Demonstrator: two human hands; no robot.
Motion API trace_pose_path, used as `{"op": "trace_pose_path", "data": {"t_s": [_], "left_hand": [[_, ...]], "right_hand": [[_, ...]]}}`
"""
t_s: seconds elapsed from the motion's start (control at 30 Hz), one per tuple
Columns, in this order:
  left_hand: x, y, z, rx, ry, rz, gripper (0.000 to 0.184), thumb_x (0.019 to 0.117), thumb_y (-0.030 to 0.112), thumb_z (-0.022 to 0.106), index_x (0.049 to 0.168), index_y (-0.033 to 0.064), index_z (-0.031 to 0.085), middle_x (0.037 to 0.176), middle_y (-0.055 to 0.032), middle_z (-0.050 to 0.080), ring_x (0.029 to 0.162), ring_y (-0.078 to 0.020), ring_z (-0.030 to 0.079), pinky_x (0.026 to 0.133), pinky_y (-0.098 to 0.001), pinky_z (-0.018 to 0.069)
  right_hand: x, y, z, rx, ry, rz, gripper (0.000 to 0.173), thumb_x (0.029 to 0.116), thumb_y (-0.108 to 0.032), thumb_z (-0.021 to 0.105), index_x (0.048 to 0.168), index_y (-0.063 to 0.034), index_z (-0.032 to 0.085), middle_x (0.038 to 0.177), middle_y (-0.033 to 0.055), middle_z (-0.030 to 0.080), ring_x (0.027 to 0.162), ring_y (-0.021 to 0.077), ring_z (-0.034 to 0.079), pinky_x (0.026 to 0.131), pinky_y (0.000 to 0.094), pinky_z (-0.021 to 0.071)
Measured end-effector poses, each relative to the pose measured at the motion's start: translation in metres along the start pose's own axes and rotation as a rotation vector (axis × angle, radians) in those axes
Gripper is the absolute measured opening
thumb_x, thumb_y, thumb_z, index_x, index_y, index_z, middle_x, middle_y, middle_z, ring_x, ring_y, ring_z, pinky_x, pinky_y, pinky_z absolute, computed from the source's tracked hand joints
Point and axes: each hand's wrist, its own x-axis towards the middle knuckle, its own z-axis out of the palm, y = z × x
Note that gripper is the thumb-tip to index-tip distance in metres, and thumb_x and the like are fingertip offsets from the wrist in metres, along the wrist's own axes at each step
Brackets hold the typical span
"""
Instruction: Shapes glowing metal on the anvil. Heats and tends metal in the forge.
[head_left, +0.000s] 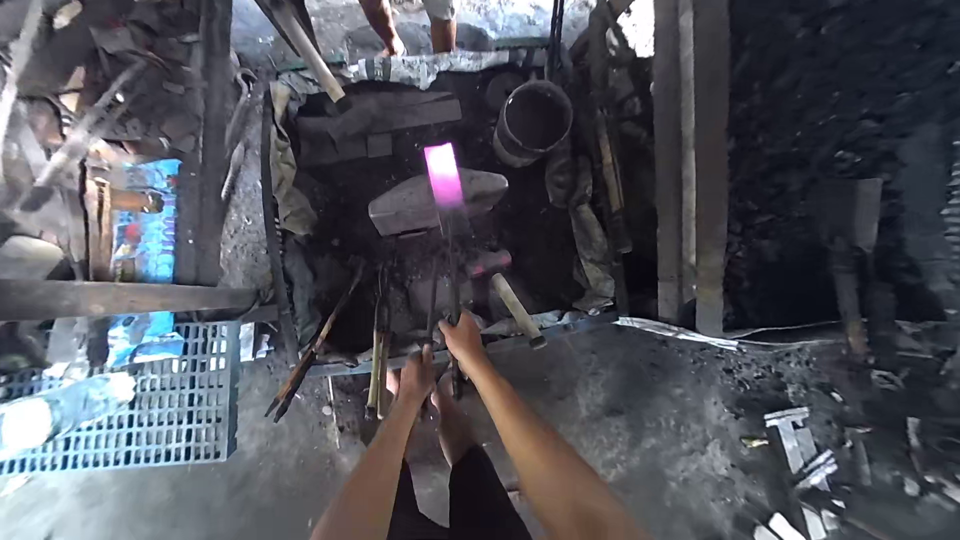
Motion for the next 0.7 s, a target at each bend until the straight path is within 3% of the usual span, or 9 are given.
{"op": "trace_pose_path", "data": {"t_s": [0.07,0.1,0.2,0.3,0.4,0.43,0.5,0.57,0.7], "left_hand": [[-0.003,0.029,-0.018,0.051,0.046,0.009,0.06,0.1107,0.051,0.033,0.134,0.0037,0.063,0.129,-0.0276,0.063,0.121,-0.0426,0.062,0.104,-0.061,0.0486],[-0.003,0.035,-0.023,-0.024,0.069,0.054,0.061,0.1103,0.051,0.035,0.143,0.0042,0.058,0.139,-0.0274,0.058,0.131,-0.0419,0.056,0.111,-0.0598,0.0438],[0.004,0.041,-0.018,-0.415,-0.124,0.155,0.073,0.1066,0.049,0.049,0.161,0.0061,0.027,0.153,-0.0215,0.048,0.138,-0.0291,0.053,0.112,-0.0481,0.0474],[0.021,0.047,-0.017,-0.242,-0.102,0.16,0.095,0.0924,0.035,0.077,0.158,0.0032,0.016,0.139,-0.0236,0.058,0.124,-0.0268,0.064,0.105,-0.0458,0.054],[0.006,0.064,-0.032,-0.196,-0.054,0.143,0.088,0.0927,0.018,0.076,0.156,0.0043,0.016,0.132,-0.0228,0.058,0.104,-0.0254,0.07,0.088,-0.044,0.0611],[0.003,0.068,-0.039,-0.179,-0.054,0.145,0.081,0.0931,0.015,0.073,0.154,0.006,0.02,0.125,-0.0209,0.06,0.092,-0.0245,0.071,0.078,-0.0437,0.0626],[0.001,0.072,-0.056,-0.104,-0.099,0.177,0.07,0.0934,0.009,0.067,0.153,0.0086,0.032,0.13,-0.0188,0.062,0.099,-0.0257,0.07,0.085,-0.0465,0.0598],[0.007,0.075,-0.069,-0.108,-0.126,0.219,0.06,0.091,0.006,0.067,0.146,0.0099,0.043,0.12,-0.0154,0.065,0.092,-0.0238,0.07,0.079,-0.0445,0.0605],[0.01,0.076,-0.082,-0.174,-0.195,0.209,0.058,0.0944,0.01,0.067,0.146,0.0108,0.042,0.105,-0.0143,0.067,0.075,-0.0218,0.068,0.068,-0.04,0.0602]], "right_hand": [[0.005,0.017,-0.002,0.11,-0.019,-0.119,0.05,0.1012,-0.035,0.065,0.135,0.0001,0.055,0.105,0.0188,0.068,0.085,0.0259,0.069,0.078,0.0452,0.0592],[0.003,0.025,-0.004,0.171,-0.023,-0.166,0.049,0.1029,-0.038,0.062,0.134,0.0003,0.059,0.111,0.0183,0.069,0.097,0.025,0.069,0.088,0.0452,0.0577],[-0.009,0.064,0.011,0.315,0.105,-0.049,0.05,0.1089,-0.041,0.046,0.134,-0.0004,0.063,0.131,0.021,0.066,0.122,0.0298,0.062,0.107,0.0514,0.0488],[-0.017,0.113,0.067,0.367,0.096,0.369,0.048,0.1087,-0.036,0.049,0.139,0.0008,0.055,0.131,0.0276,0.059,0.113,0.0378,0.061,0.092,0.0566,0.0529],[-0.031,0.128,0.105,0.706,-0.179,0.569,0.045,0.1109,-0.035,0.044,0.144,-0.0057,0.051,0.13,0.0198,0.061,0.11,0.0313,0.063,0.088,0.051,0.0537],[-0.031,0.13,0.112,0.867,-0.24,0.546,0.042,0.1111,-0.036,0.041,0.142,-0.0083,0.051,0.118,0.0174,0.064,0.098,0.0286,0.065,0.081,0.0486,0.0564],[-0.028,0.129,0.111,0.943,-0.329,0.457,0.039,0.1112,-0.039,0.042,0.133,-0.009,0.051,0.086,0.012,0.064,0.069,0.0239,0.064,0.064,0.0434,0.0578],[-0.028,0.122,0.088,0.854,-0.355,0.383,0.036,0.1092,-0.041,0.048,0.127,-0.0104,0.053,0.063,0.0046,0.052,0.047,0.0171,0.053,0.047,0.0355,0.0516],[-0.065,0.107,-0.009,0.417,-0.12,0.16,0.031,0.1035,-0.022,0.061,0.124,0.0011,0.057,0.062,0.0097,0.057,0.044,0.0183,0.054,0.044,0.0354,0.0503]]}}
